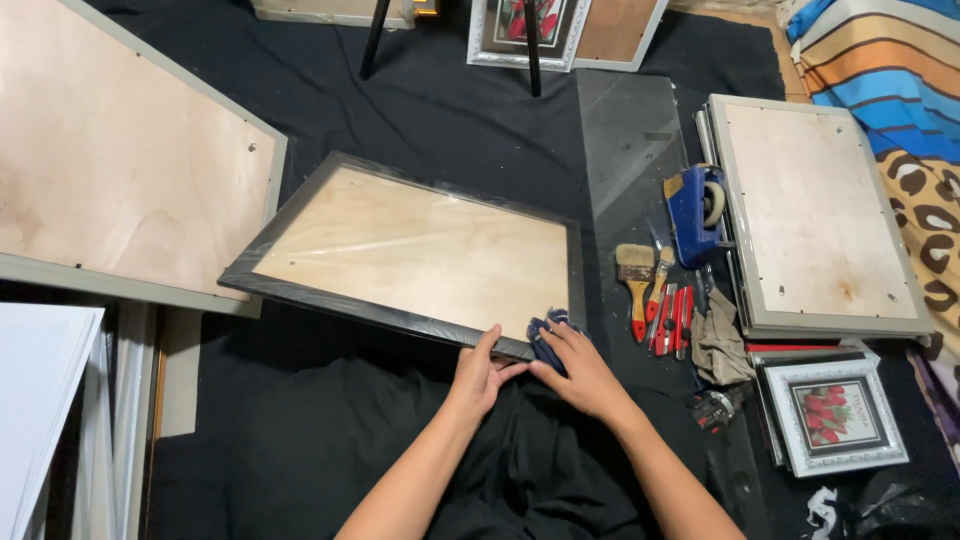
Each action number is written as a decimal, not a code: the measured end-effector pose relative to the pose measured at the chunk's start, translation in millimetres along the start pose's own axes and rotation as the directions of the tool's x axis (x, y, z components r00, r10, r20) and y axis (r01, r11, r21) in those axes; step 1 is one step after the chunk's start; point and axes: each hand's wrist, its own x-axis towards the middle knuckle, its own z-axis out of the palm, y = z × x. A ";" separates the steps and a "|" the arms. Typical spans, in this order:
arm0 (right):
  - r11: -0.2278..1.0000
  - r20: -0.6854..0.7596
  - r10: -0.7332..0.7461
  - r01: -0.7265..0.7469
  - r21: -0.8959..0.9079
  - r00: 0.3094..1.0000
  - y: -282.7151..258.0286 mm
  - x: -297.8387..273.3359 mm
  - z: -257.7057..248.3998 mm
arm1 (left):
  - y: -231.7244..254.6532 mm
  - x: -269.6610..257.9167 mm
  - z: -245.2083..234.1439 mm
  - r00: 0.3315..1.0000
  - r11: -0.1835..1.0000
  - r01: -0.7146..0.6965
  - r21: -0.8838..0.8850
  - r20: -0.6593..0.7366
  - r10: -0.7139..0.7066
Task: Wiping the surface of a plastic-wrapped picture frame with a cloth.
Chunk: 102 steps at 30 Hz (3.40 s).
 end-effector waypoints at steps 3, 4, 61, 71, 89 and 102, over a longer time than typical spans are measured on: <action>0.999 -0.156 -0.022 0.026 0.022 0.988 38.2 17.2 19.1 | 1.8 1.9 -8.6 1.000 0.999 0.025 0.020 -0.012 -0.025; 0.999 -0.153 -0.019 0.023 0.024 0.988 61.7 31.0 27.1 | -2.0 7.5 -14.5 0.999 0.999 0.029 0.021 -0.014 -0.029; 0.890 -0.283 0.308 -0.171 0.423 0.908 102.1 41.1 82.6 | 7.1 1.7 -25.6 0.998 0.999 0.035 -0.004 0.051 -0.035; 0.873 -0.277 0.414 -0.292 0.390 0.867 251.2 284.9 54.3 | 12.3 -3.5 -20.9 0.997 0.997 0.075 -0.006 0.031 -0.075; 0.801 -0.091 0.477 -0.390 0.454 0.874 -10.7 -7.1 -7.7 | -1.9 24.0 12.1 1.000 0.999 0.026 -0.018 0.009 -0.026; 0.868 -0.543 -0.417 0.141 -0.477 0.729 -39.3 19.9 43.9 | -3.3 32.1 24.9 0.997 0.998 -0.052 -0.035 0.061 0.054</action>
